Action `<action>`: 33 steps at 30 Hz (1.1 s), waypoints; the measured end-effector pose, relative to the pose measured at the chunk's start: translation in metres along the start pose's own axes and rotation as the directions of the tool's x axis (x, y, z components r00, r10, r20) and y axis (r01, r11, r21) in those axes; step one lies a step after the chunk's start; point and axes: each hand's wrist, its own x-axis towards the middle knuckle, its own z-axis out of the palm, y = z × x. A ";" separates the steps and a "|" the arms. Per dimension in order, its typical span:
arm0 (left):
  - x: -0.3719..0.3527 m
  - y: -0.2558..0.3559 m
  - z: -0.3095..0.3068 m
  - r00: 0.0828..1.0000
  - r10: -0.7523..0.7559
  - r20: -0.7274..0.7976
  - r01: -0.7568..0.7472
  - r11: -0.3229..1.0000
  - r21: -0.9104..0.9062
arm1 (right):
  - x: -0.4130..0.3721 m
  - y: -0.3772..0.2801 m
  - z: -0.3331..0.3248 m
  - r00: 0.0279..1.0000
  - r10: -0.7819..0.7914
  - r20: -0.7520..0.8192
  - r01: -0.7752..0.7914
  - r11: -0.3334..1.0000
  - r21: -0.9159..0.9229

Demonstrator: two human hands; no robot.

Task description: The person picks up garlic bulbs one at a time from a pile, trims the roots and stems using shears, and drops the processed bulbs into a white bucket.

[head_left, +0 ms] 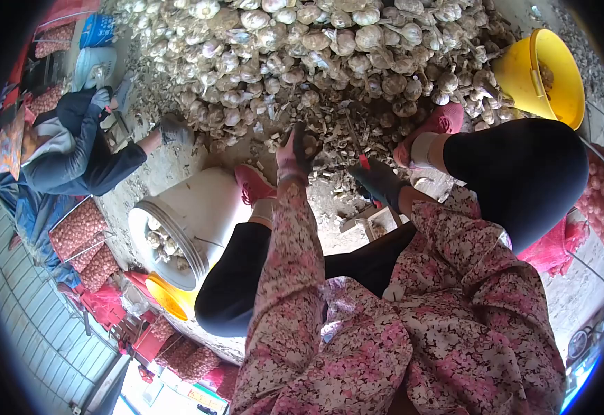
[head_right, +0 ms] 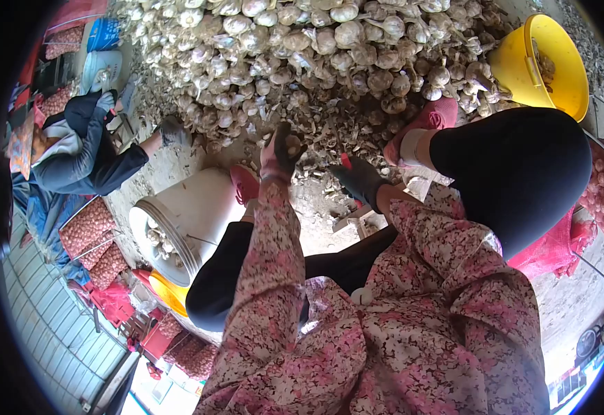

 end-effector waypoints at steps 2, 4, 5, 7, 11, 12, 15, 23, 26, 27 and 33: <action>0.051 -0.003 0.006 0.973 -0.228 -0.028 0.225 0.971 -0.084 | -0.002 -0.001 -0.001 1.000 0.007 -0.014 -0.008 1.000 -0.010; 0.110 -0.019 0.018 0.896 -0.442 -0.032 0.431 0.887 -0.167 | 0.004 0.008 -0.005 0.999 0.034 -0.024 -0.034 0.999 -0.032; 0.139 -0.035 0.025 0.897 -0.406 -0.178 0.437 0.875 0.207 | 0.002 0.006 -0.007 0.998 0.061 -0.036 -0.062 0.997 -0.045; 0.158 -0.034 0.042 0.907 -0.309 -0.287 0.420 0.722 0.550 | -0.001 0.002 -0.011 0.996 0.073 -0.046 -0.077 0.993 -0.087; 0.149 -0.006 0.058 0.920 -0.209 -0.331 0.377 0.701 0.605 | 0.001 -0.009 -0.019 0.997 0.003 -0.074 -0.017 0.981 -0.192; 0.139 -0.006 0.051 0.956 -0.196 -0.218 0.283 0.807 0.517 | 0.002 -0.012 -0.020 0.997 0.034 -0.072 -0.045 0.987 -0.157; 0.144 -0.068 0.030 0.995 -0.086 -0.047 0.082 0.993 -0.088 | -0.006 -0.038 -0.024 0.994 -0.045 -0.100 0.021 0.972 -0.233; -0.009 0.036 -0.001 0.973 0.229 -0.016 -0.209 0.916 0.341 | -0.025 -0.052 -0.021 0.887 -0.458 -0.061 0.304 0.679 -0.668; -0.042 0.058 -0.007 0.929 0.359 0.089 -0.340 0.735 0.587 | -0.033 -0.046 -0.017 0.859 -0.507 -0.074 0.296 0.608 -0.737; -0.049 0.059 -0.007 0.926 0.368 0.087 -0.347 0.734 0.584 | -0.037 -0.044 -0.016 0.855 -0.513 -0.070 0.289 0.585 -0.758; -0.094 0.054 -0.008 0.994 0.008 0.112 0.053 0.848 -0.527 | -0.055 -0.028 -0.002 0.836 -0.547 -0.040 0.458 0.737 -0.497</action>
